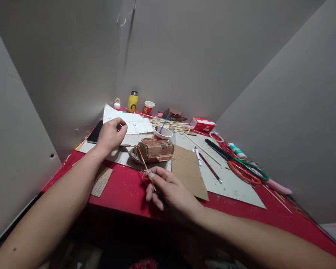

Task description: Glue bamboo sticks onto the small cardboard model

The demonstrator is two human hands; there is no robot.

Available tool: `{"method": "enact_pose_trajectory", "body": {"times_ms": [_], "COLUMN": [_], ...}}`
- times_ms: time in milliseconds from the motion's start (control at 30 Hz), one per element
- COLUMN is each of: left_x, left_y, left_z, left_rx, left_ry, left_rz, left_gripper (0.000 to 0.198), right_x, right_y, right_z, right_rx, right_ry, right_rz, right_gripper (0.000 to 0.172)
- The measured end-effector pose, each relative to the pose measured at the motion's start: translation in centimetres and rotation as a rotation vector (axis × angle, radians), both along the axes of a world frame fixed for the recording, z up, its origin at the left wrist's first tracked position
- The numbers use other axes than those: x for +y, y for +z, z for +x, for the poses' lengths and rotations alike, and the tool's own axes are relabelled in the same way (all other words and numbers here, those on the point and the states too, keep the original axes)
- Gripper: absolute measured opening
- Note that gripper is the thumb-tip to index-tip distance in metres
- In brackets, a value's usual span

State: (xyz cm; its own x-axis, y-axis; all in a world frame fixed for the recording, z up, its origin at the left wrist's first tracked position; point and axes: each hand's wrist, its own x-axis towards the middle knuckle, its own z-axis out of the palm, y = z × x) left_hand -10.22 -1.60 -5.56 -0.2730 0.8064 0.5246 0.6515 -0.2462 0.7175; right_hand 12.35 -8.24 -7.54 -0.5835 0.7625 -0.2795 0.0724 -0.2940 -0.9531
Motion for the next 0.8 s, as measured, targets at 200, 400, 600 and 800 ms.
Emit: {"method": "enact_pose_trajectory", "body": {"times_ms": [200,400,600,800], "left_x": [0.0,-0.2,-0.2,-0.1], "left_y": [0.1,0.3,0.4,0.2], "left_z": [0.0,0.1,0.1,0.0], "left_rx": [0.012,0.009,0.017,0.019], "left_ry": [-0.011,-0.023,-0.028,-0.024], "left_rz": [-0.005,-0.011,-0.018,-0.021], "left_gripper": [0.013,0.013,0.013,0.015], "right_x": [-0.4,-0.9,-1.7,-1.4], "right_y": [0.3,0.6,0.6,0.6], "right_z": [-0.3,-0.4,0.0,-0.1], "right_rx": [-0.010,-0.014,0.018,0.025], "right_ry": [-0.023,-0.031,-0.035,-0.002], "right_rz": [-0.014,-0.062,-0.081,-0.067], "right_gripper": [0.031,0.031,0.034,0.035]}}
